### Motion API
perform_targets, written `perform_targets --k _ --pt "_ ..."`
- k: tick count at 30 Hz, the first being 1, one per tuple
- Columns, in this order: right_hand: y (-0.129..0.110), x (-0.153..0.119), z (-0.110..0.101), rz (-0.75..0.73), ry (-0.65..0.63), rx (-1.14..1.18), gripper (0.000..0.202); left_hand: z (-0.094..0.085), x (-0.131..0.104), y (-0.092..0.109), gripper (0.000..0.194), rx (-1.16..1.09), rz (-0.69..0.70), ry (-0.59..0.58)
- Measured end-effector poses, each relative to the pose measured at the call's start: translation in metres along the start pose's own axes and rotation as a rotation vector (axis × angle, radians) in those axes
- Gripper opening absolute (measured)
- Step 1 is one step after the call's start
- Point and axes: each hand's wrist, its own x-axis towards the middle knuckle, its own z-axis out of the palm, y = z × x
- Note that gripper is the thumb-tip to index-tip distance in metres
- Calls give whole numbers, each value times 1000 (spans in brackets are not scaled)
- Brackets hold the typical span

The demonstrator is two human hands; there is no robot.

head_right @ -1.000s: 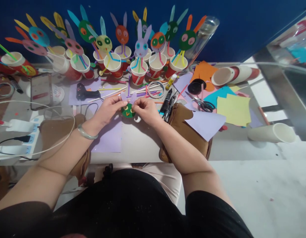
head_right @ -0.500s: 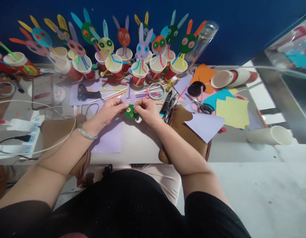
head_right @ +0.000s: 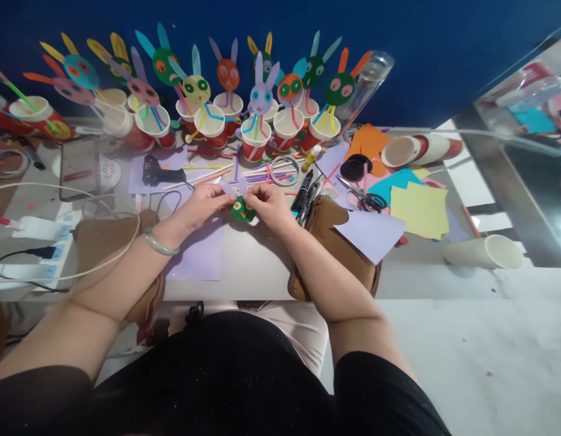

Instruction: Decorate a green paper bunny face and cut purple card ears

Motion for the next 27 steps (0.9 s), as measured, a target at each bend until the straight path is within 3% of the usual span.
perform_targets --k 9,20,27 --pt "-1 -1 1 -2 -8 -17 26 4 -5 12 14 16 -58 -22" --pt "-3 0 -3 -23 13 -59 48 -3 2 3 18 15 -54 -22" --pt "2 2 -6 27 -71 14 31 -6 0 8 19 62 -34 -74"
